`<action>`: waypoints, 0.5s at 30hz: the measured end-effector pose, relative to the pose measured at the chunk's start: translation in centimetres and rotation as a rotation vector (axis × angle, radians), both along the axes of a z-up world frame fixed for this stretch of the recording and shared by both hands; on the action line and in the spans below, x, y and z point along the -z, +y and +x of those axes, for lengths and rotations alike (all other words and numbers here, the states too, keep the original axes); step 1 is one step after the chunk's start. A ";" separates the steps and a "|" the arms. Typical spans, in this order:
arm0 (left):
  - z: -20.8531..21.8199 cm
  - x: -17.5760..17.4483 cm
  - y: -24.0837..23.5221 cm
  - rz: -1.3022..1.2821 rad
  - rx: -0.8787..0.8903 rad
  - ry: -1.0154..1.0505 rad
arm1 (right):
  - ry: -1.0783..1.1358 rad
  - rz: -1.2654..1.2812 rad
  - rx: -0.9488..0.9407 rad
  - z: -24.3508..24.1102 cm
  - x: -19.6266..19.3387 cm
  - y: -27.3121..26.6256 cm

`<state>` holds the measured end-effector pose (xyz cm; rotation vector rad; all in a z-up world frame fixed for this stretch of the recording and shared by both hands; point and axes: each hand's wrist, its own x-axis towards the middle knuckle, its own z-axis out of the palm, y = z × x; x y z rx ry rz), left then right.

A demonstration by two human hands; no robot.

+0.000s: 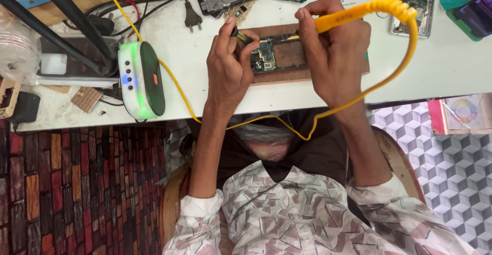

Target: The person uses a soldering iron and a screwdriver to work on a disassembled mobile phone motherboard placed on a wooden board. They repeatedly apply heat to specific points on the circuit board while holding it steady.

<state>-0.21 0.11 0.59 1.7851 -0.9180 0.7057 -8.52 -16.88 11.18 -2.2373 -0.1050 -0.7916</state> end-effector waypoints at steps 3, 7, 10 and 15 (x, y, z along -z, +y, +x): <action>-0.1 -0.1 -0.1 0.014 -0.020 -0.008 | 0.038 0.055 0.035 0.1 -0.1 0.5; 0.1 -0.1 -0.1 0.000 -0.002 -0.020 | -0.006 -0.010 0.042 -0.7 0.1 0.9; 0.1 0.3 -0.1 -0.012 0.034 0.059 | -0.050 -0.107 0.050 -1.2 0.1 0.8; 0.4 1.0 -0.2 -0.068 0.107 0.080 | -0.044 -0.072 0.092 -0.8 0.7 0.7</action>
